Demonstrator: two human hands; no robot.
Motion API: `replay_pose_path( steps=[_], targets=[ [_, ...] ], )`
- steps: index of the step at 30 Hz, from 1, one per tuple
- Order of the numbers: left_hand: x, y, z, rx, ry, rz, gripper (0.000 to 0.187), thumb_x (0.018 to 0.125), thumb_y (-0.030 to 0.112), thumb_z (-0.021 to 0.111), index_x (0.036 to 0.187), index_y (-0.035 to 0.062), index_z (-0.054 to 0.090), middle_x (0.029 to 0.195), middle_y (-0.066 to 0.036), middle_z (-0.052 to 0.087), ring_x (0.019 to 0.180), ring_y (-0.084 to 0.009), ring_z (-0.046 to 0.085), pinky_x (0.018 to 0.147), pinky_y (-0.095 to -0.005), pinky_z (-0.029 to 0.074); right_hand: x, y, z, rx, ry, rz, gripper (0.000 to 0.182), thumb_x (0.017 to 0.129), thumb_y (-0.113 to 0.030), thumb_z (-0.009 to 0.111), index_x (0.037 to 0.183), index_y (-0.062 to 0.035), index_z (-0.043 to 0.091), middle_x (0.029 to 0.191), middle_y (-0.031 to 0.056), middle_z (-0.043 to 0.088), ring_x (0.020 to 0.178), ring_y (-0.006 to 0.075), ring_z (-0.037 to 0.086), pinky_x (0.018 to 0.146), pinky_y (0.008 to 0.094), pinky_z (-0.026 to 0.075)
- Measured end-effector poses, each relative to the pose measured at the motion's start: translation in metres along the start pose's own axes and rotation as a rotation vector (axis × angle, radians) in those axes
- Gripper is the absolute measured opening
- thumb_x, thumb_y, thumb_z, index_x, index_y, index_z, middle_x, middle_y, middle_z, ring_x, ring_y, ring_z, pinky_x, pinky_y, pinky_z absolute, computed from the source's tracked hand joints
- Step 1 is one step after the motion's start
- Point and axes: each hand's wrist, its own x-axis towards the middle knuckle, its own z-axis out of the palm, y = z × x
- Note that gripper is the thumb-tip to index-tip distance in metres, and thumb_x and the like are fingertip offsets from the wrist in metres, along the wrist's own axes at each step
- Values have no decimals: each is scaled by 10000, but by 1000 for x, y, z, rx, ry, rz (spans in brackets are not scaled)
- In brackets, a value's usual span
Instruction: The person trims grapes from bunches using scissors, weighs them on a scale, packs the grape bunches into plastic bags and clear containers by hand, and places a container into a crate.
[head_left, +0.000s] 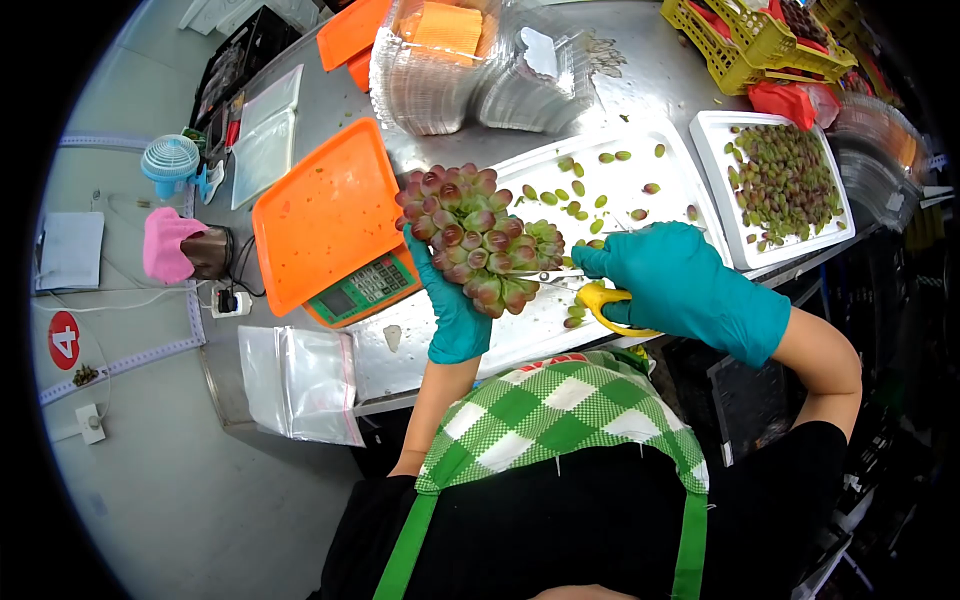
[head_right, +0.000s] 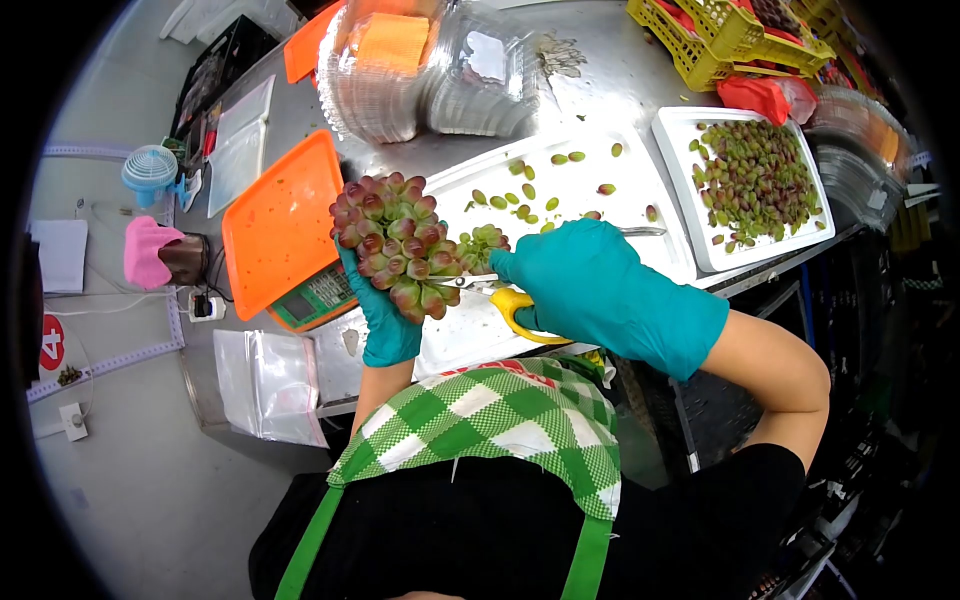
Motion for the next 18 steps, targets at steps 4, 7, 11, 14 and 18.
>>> replay_pose_path(
  steps=[4,7,11,14,18],
  targets=[
    [2,1,-1,-9,-27,3,607,851,528,332,1299,122,296,1300,-107,365,1140,-264,428,931,-420,399,1,1,1,-3,20,-30,232,675,-224,633,843,-75,574,642,71,556,585,252,577,502,364,446],
    [6,-1,-4,-18,-32,6,601,852,524,332,1295,119,302,1296,-106,370,1131,-263,434,930,-415,399,0,1,1,-65,-4,-56,346,743,-285,603,1037,-105,574,648,55,534,556,229,558,480,344,427],
    [12,-1,-5,-38,-95,-6,593,851,521,337,1279,110,321,1267,-109,394,1098,-262,456,913,-412,411,-2,0,4,-182,75,-101,357,752,-253,589,1072,-102,543,648,46,531,547,216,553,468,338,421],
    [15,-6,-20,-179,-44,-72,538,856,453,370,1232,68,354,1219,-132,422,975,-224,488,809,-337,439,-2,-1,2,-187,90,-113,375,746,-234,591,1092,-105,523,645,42,526,543,209,550,463,334,420],
    [3,2,7,-119,118,-121,494,841,375,433,1200,41,367,1098,-129,478,802,-170,499,648,-277,455,-7,-4,-9,-129,50,-74,375,731,-220,617,1075,-104,523,680,45,549,578,203,566,490,320,438]
  ],
)
